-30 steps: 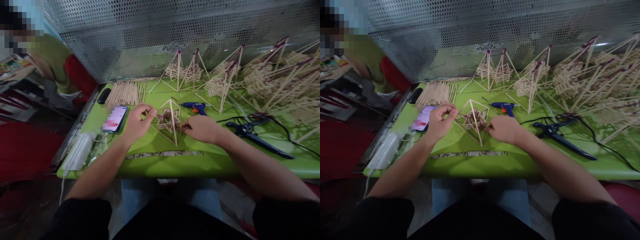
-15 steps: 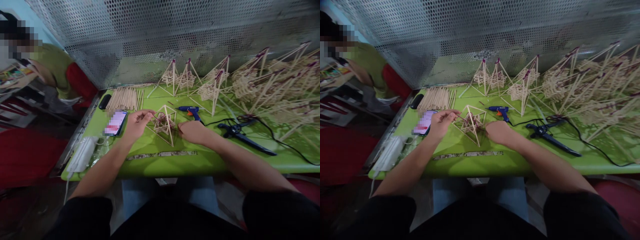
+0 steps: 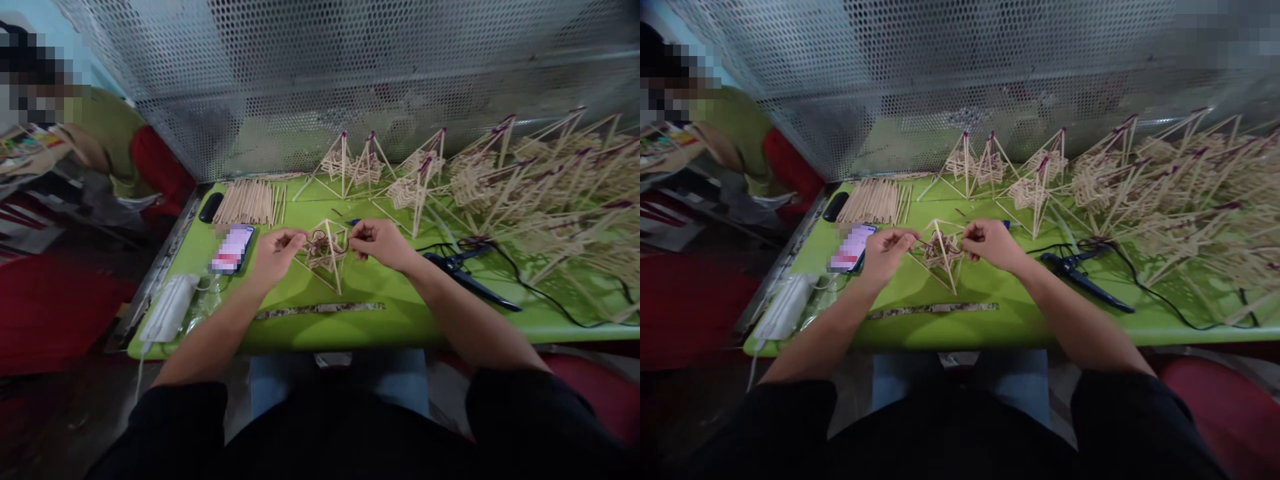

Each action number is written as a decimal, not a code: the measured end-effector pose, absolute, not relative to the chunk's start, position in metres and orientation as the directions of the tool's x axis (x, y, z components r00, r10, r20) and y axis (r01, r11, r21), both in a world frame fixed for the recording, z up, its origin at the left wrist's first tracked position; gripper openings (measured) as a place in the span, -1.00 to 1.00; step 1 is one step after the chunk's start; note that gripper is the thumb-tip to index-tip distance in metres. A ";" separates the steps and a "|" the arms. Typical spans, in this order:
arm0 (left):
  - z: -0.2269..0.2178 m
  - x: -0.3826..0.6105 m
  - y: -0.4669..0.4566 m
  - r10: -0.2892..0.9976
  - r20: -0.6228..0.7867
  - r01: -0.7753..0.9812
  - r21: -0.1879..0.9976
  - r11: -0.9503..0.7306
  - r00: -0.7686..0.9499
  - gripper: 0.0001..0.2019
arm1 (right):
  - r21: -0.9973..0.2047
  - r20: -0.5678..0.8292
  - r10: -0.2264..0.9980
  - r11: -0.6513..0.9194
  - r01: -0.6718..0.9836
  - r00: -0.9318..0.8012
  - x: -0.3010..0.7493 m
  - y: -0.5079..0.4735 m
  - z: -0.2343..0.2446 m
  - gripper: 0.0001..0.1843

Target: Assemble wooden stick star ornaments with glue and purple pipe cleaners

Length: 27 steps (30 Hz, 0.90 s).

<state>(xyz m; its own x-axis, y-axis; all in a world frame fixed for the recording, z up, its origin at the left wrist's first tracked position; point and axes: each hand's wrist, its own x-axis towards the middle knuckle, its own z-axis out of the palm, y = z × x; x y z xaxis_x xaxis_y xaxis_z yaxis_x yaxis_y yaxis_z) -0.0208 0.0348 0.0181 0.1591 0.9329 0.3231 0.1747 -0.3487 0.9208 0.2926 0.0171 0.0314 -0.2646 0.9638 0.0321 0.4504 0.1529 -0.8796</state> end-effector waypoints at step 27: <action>0.161 0.012 0.025 0.775 0.067 0.723 -0.418 -0.550 0.629 -0.56 | -0.555 0.200 0.797 0.571 0.605 -0.569 0.241 0.050 0.144 -0.79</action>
<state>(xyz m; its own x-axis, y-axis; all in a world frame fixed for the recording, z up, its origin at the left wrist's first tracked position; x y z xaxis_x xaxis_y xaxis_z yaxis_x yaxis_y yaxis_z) 0.0124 0.0253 0.1611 0.6288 0.7747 0.0668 0.7225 -0.5504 -0.4183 0.2407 0.0498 0.1438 -0.5694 0.7974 0.1997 0.6047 0.5709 -0.5554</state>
